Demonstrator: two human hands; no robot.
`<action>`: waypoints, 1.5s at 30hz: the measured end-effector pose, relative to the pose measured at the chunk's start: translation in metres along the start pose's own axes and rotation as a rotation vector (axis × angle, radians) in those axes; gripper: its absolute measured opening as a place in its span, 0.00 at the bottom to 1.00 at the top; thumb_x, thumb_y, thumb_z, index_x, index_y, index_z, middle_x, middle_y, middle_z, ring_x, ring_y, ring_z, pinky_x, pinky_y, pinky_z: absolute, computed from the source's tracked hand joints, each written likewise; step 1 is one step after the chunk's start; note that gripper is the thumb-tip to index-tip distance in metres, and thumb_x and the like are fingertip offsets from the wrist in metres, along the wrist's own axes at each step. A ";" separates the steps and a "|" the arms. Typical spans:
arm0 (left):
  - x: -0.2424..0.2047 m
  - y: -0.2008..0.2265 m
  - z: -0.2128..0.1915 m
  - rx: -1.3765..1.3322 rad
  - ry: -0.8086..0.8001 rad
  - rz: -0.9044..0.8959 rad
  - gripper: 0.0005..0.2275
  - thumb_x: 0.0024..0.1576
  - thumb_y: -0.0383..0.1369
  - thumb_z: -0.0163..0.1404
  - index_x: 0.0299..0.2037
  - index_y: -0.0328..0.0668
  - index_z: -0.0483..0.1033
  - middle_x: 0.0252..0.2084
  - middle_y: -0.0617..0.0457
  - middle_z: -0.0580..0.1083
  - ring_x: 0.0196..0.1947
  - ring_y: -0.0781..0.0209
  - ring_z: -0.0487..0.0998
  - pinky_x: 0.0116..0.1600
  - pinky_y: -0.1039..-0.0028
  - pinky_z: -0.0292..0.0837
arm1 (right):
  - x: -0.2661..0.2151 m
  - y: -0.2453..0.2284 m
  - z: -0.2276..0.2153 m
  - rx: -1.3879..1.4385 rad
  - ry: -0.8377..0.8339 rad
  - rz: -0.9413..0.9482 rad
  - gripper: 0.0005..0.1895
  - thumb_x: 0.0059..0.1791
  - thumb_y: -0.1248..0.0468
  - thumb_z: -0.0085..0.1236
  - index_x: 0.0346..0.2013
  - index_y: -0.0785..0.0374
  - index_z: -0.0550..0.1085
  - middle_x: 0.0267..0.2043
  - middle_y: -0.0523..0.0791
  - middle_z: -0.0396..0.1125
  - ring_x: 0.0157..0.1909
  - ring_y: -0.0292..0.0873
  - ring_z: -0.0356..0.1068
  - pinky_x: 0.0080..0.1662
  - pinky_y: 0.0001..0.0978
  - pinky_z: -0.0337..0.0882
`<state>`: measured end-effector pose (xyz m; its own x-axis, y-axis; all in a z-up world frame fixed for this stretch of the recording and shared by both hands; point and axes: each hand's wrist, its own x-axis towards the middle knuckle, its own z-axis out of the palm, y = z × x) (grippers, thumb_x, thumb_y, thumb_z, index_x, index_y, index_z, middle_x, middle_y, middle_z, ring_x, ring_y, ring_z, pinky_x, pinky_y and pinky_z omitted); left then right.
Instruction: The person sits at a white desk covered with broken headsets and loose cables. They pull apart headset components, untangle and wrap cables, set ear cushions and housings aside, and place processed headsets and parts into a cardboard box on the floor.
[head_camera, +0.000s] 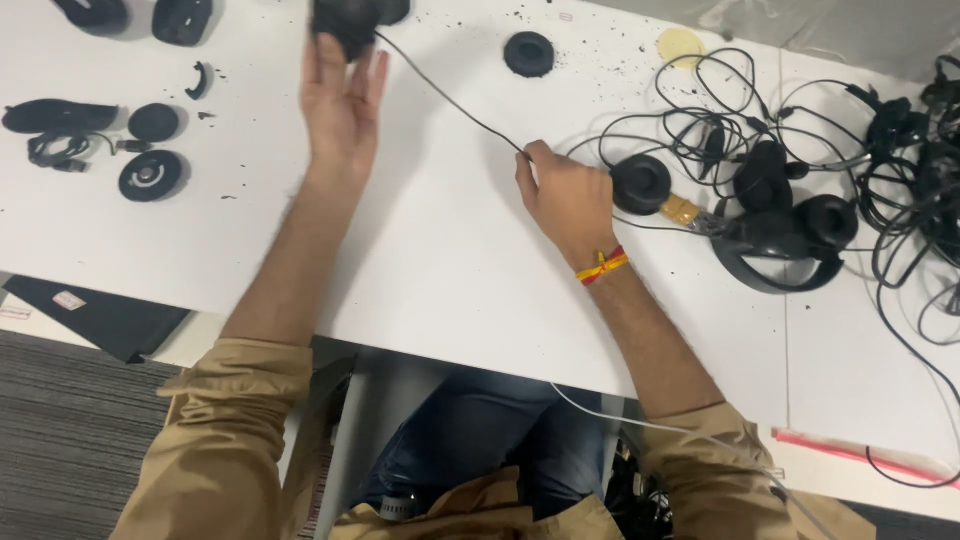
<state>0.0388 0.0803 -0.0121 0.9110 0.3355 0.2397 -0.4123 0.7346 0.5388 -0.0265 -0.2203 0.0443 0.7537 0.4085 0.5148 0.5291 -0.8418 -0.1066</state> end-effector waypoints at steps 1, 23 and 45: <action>0.008 0.010 -0.016 -0.005 -0.003 -0.010 0.26 0.65 0.38 0.52 0.71 0.44 0.57 0.69 0.47 0.64 0.68 0.48 0.72 0.69 0.59 0.71 | 0.001 0.010 -0.002 -0.008 -0.002 0.009 0.10 0.55 0.58 0.58 0.37 0.61 0.78 0.18 0.48 0.69 0.20 0.52 0.71 0.24 0.44 0.68; -0.038 -0.027 0.035 0.252 -0.241 -0.320 0.23 0.66 0.34 0.50 0.72 0.49 0.61 0.48 0.50 0.78 0.44 0.61 0.83 0.57 0.64 0.83 | -0.005 -0.016 -0.010 0.451 0.142 -0.019 0.51 0.45 0.56 0.78 0.72 0.69 0.55 0.67 0.58 0.57 0.65 0.59 0.64 0.61 0.44 0.70; -0.074 -0.028 0.060 0.457 -0.883 -0.875 0.27 0.53 0.37 0.63 0.63 0.36 0.75 0.44 0.46 0.81 0.38 0.59 0.84 0.41 0.70 0.85 | -0.008 -0.008 -0.013 0.601 -0.026 -0.274 0.35 0.50 0.62 0.64 0.69 0.61 0.61 0.70 0.55 0.58 0.72 0.59 0.59 0.69 0.49 0.65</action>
<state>-0.0169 -0.0009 0.0035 0.6424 -0.7660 0.0234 0.1895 0.1884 0.9636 -0.0421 -0.2210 0.0518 0.5660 0.5946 0.5711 0.8229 -0.3658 -0.4348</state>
